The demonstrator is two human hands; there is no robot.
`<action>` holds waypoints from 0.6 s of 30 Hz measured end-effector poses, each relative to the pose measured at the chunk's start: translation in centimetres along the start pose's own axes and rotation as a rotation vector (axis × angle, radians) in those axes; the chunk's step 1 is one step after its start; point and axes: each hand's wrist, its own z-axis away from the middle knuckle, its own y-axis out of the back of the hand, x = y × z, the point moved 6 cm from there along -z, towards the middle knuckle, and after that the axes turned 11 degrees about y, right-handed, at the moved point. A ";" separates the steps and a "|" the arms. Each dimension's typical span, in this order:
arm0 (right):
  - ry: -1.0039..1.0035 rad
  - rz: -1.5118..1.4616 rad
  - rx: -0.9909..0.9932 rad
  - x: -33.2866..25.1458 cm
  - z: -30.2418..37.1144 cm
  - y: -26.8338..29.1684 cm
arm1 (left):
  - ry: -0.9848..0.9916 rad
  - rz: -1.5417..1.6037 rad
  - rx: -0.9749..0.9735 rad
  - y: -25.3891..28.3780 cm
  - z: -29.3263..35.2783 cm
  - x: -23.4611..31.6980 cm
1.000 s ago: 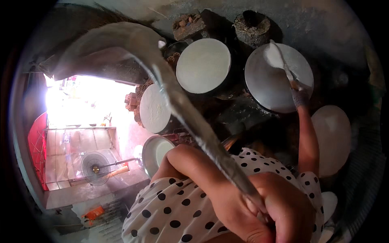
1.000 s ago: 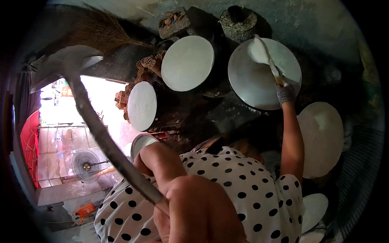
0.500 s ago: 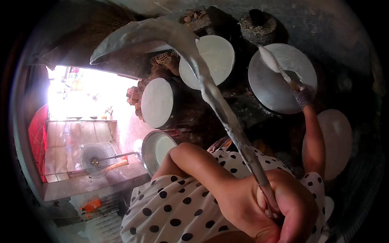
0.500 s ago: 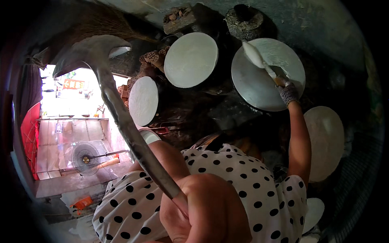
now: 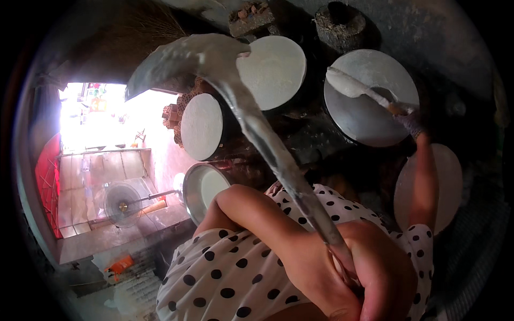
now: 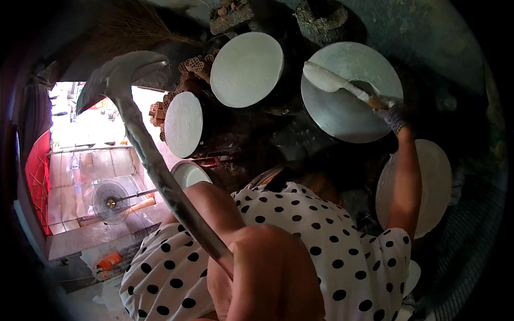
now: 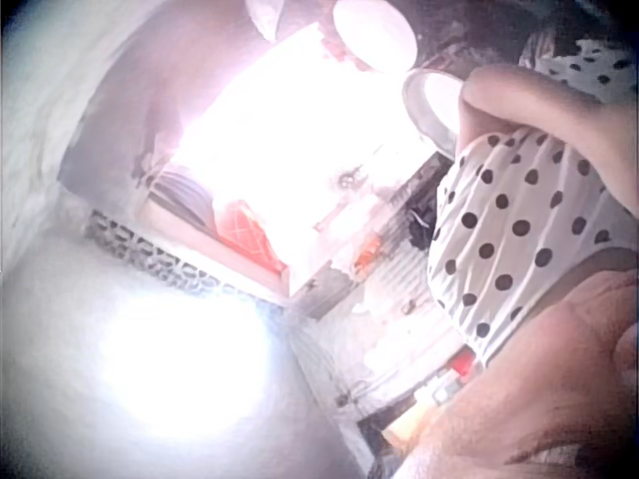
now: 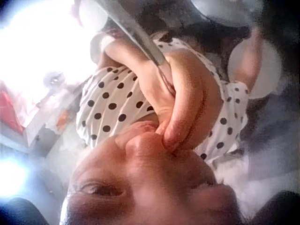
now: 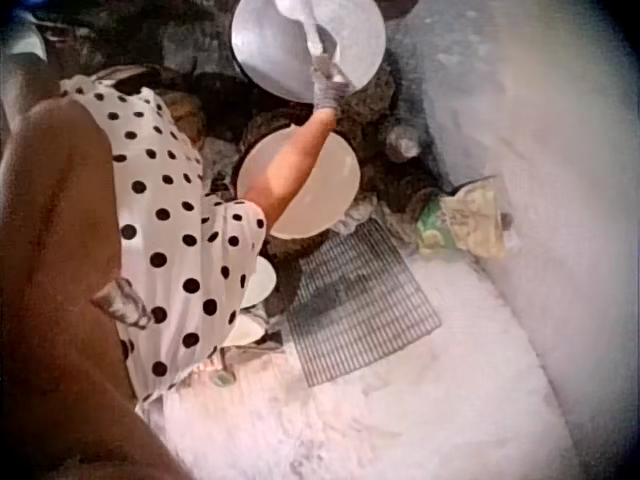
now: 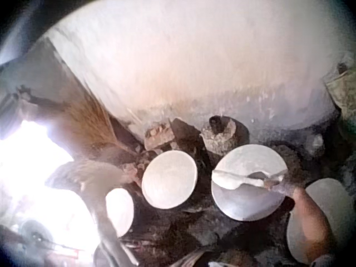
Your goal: The person pours white liquid onto heated cloth steamers, spreads it using a ladle, and then removes the resulting rice paper sheets with a long wooden stick.
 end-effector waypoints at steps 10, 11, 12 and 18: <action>-0.018 0.081 -0.218 -6.3 -1.3 -0.6 | -0.067 -0.076 0.027 1.1 -0.6 0.5; -0.015 0.070 -0.242 -7.9 -1.1 0.5 | -0.104 -0.046 0.025 0.9 -0.8 0.5; -0.071 0.136 -0.156 -7.9 -1.6 0.5 | -0.080 0.012 0.085 0.3 -0.6 0.8; 0.034 0.162 -0.210 -7.6 -4.5 -1.7 | -0.077 -0.057 0.223 1.9 -0.7 1.8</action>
